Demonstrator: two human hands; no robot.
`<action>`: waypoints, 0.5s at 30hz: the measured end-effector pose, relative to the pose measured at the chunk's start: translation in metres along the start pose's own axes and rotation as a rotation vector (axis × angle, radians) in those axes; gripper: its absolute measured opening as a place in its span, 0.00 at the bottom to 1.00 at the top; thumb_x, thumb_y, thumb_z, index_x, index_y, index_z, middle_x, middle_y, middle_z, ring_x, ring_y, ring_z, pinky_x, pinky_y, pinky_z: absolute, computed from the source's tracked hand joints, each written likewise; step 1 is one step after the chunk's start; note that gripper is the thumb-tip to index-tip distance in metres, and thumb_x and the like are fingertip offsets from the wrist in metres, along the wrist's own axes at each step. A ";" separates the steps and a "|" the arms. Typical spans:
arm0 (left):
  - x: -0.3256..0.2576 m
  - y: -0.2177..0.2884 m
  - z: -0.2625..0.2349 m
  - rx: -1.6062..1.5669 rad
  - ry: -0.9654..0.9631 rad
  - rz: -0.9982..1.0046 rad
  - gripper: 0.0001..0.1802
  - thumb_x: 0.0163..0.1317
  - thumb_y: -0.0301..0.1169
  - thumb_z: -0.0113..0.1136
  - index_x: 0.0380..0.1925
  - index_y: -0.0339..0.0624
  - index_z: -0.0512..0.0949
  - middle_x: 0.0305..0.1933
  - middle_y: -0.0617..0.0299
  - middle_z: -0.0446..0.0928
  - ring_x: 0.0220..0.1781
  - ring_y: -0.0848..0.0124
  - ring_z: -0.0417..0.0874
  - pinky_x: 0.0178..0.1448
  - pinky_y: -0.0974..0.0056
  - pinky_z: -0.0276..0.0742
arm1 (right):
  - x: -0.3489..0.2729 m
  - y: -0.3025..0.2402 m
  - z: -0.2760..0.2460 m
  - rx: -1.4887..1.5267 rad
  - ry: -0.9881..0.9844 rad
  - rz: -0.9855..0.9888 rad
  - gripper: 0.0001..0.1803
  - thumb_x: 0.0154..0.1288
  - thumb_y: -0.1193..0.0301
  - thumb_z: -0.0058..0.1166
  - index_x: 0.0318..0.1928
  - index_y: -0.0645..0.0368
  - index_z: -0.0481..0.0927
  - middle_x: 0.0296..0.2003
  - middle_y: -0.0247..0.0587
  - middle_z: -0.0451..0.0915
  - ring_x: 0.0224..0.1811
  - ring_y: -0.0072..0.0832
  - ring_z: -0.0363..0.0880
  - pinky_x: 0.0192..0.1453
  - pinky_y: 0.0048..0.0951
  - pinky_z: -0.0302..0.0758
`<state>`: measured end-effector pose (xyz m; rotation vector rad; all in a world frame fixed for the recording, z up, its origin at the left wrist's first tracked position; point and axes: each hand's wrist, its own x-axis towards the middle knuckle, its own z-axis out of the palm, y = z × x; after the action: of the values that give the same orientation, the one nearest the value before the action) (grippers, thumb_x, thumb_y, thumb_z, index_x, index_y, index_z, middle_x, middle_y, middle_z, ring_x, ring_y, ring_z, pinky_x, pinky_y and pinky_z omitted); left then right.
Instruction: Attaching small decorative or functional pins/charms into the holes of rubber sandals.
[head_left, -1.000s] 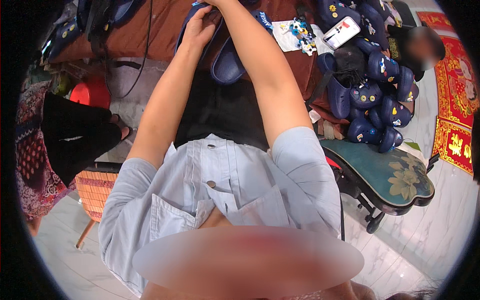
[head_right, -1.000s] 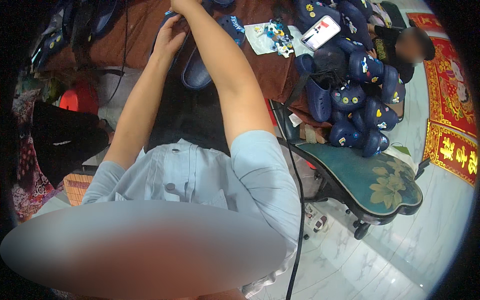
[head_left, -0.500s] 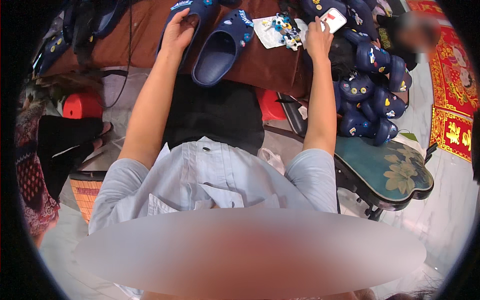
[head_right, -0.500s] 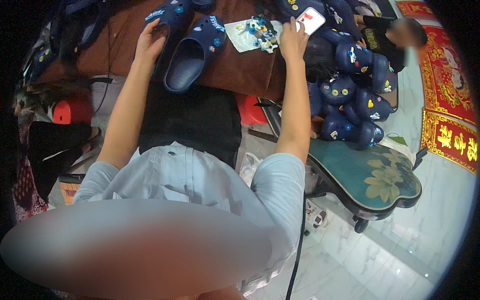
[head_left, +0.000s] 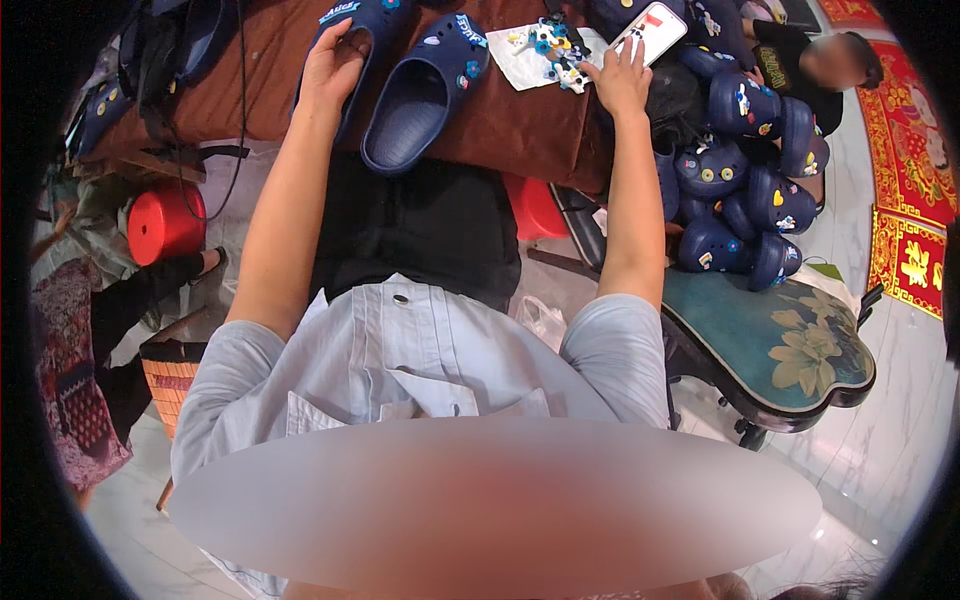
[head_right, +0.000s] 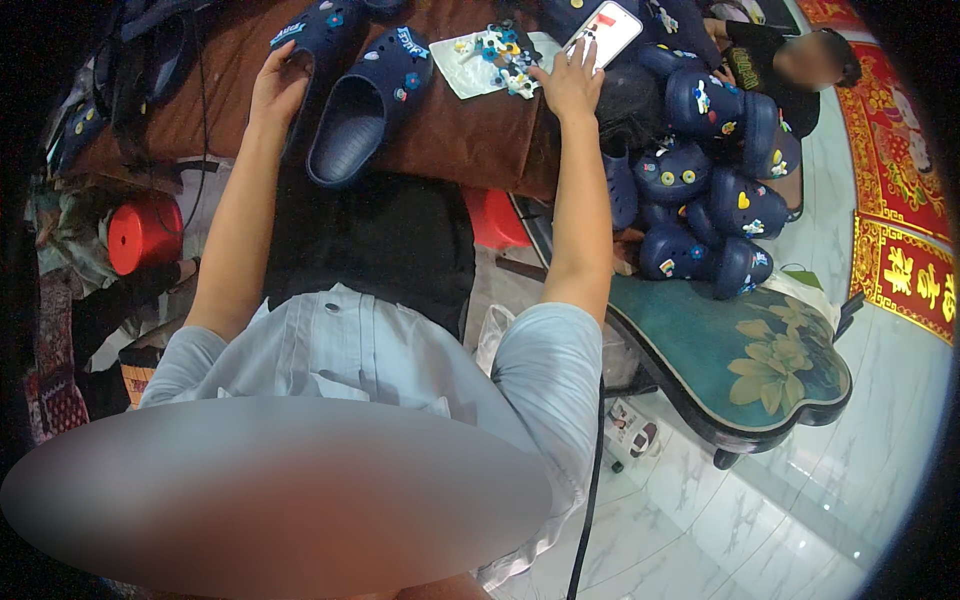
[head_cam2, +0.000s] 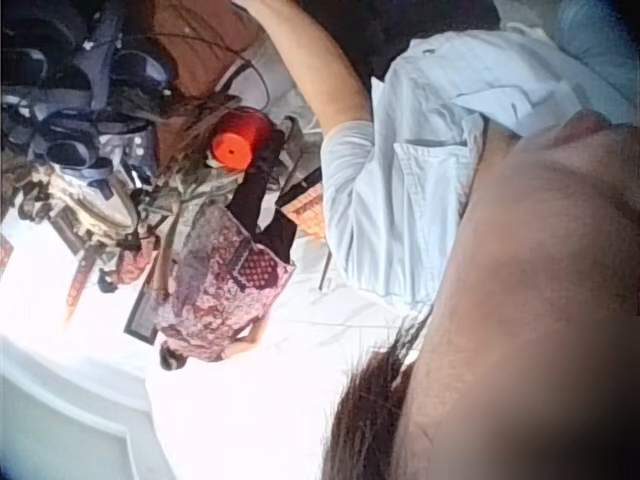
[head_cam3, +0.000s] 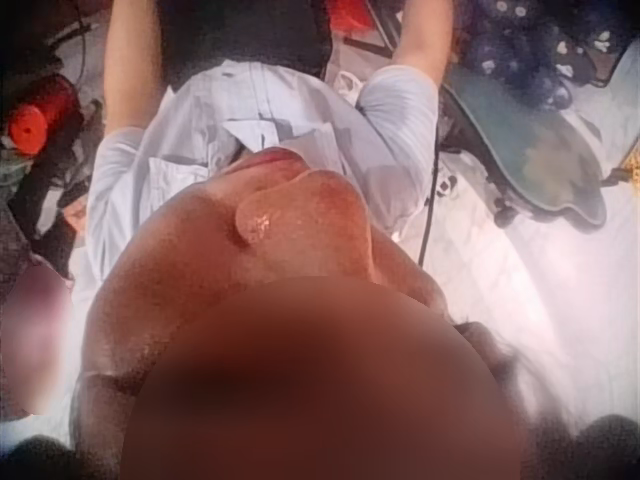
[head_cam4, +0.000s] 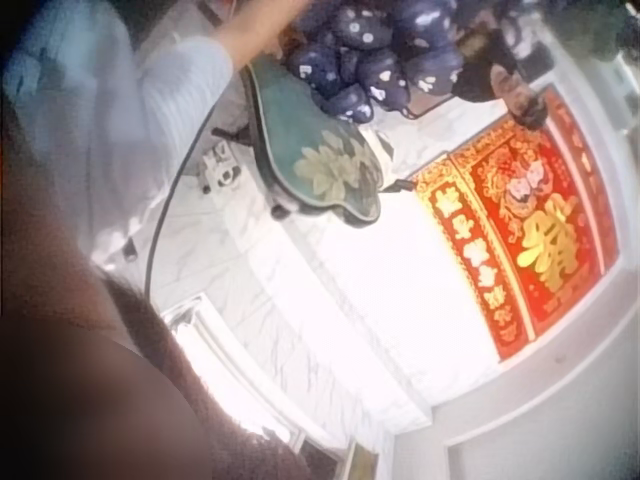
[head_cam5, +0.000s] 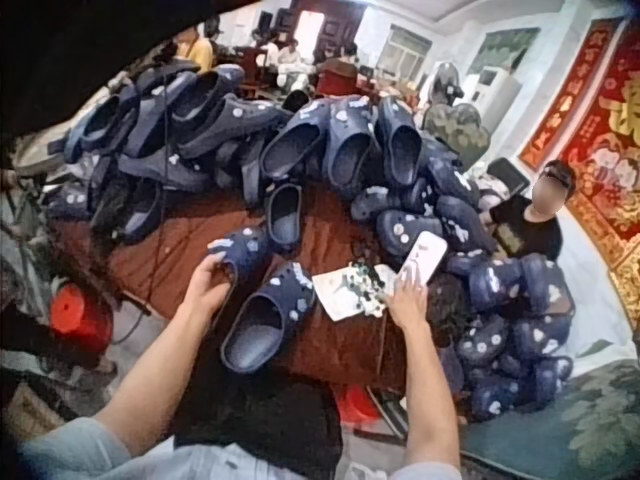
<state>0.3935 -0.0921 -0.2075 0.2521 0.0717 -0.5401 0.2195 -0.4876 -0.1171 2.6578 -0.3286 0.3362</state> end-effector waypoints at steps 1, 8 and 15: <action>0.002 0.000 -0.002 -0.011 -0.008 0.001 0.10 0.54 0.21 0.62 0.36 0.40 0.74 0.38 0.59 0.77 0.42 0.63 0.76 0.54 0.59 0.70 | 0.000 0.001 0.000 0.008 -0.004 0.028 0.34 0.59 0.43 0.50 0.52 0.60 0.76 0.67 0.57 0.57 0.73 0.49 0.44 0.65 0.55 0.55; 0.004 -0.005 0.002 -0.029 -0.039 0.018 0.10 0.56 0.22 0.60 0.39 0.36 0.74 0.41 0.56 0.77 0.45 0.63 0.76 0.56 0.61 0.71 | -0.007 0.006 -0.004 0.097 0.085 0.115 0.33 0.60 0.45 0.51 0.50 0.63 0.76 0.60 0.76 0.59 0.70 0.60 0.47 0.65 0.53 0.55; -0.004 -0.001 0.011 -0.031 -0.064 0.019 0.08 0.56 0.21 0.60 0.36 0.37 0.75 0.38 0.57 0.77 0.43 0.63 0.77 0.54 0.62 0.72 | -0.013 0.007 -0.016 0.098 0.141 0.070 0.29 0.62 0.48 0.50 0.44 0.65 0.79 0.59 0.71 0.64 0.68 0.59 0.53 0.62 0.54 0.60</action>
<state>0.3895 -0.0938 -0.1966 0.2051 0.0155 -0.5270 0.2023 -0.4839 -0.1040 2.7042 -0.3699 0.5720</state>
